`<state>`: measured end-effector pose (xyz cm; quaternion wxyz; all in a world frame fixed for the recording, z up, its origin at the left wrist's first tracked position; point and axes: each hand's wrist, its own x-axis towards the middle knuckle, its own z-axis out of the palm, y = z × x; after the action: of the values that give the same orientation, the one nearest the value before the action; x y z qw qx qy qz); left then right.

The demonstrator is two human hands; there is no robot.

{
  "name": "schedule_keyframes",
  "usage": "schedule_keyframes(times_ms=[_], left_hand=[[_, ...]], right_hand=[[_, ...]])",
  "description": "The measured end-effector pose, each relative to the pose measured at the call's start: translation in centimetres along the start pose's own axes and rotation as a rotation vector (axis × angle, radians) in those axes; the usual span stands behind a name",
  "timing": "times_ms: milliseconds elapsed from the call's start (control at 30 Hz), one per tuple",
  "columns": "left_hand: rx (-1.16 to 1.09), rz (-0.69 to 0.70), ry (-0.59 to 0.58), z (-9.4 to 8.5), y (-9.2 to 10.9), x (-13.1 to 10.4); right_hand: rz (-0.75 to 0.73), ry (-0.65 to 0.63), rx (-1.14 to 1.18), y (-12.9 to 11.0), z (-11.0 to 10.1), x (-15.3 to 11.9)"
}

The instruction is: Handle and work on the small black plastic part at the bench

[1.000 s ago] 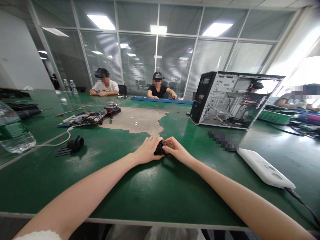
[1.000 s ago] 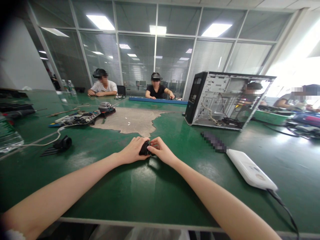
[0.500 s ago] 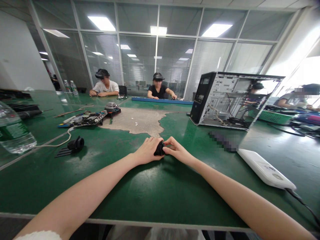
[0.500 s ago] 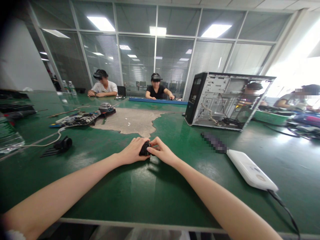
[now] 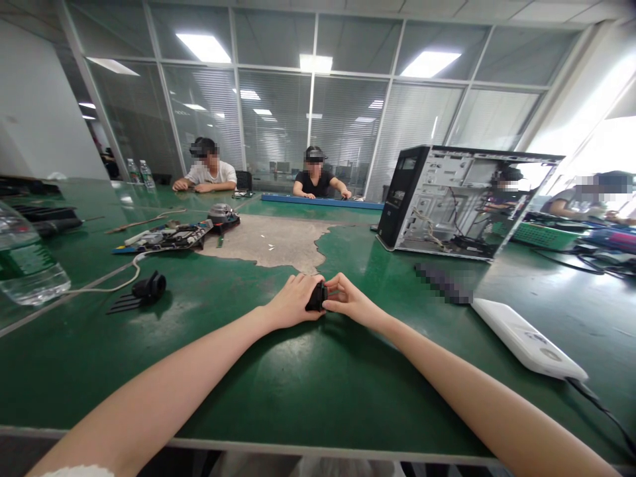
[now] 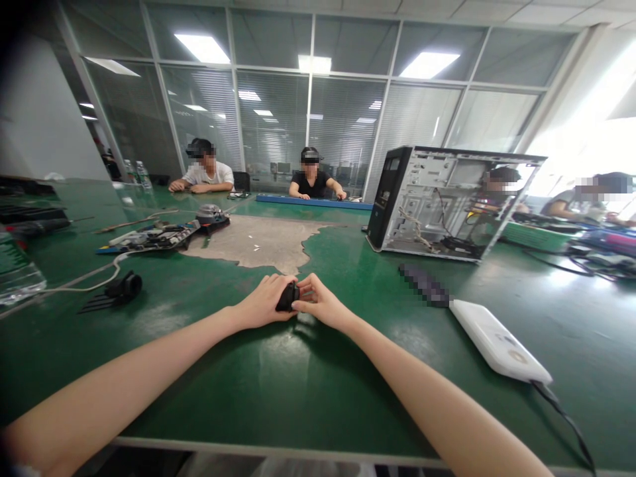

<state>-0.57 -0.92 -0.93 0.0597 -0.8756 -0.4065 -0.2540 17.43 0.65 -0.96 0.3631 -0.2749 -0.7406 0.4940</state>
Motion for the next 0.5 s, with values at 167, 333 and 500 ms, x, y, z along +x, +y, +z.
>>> schedule_keyframes(times_ms=[167,333,500], left_hand=[[-0.011,0.004,0.003,-0.01,0.06,0.03],[0.006,0.009,-0.001,-0.08,0.10,0.08],[0.005,0.007,-0.006,-0.07,0.07,0.11]], right_hand=[[0.029,0.051,0.009,-0.02,0.29,0.04],[0.063,0.138,0.000,0.36,0.90,0.24],[0.083,0.105,-0.005,0.59,0.43,0.24]])
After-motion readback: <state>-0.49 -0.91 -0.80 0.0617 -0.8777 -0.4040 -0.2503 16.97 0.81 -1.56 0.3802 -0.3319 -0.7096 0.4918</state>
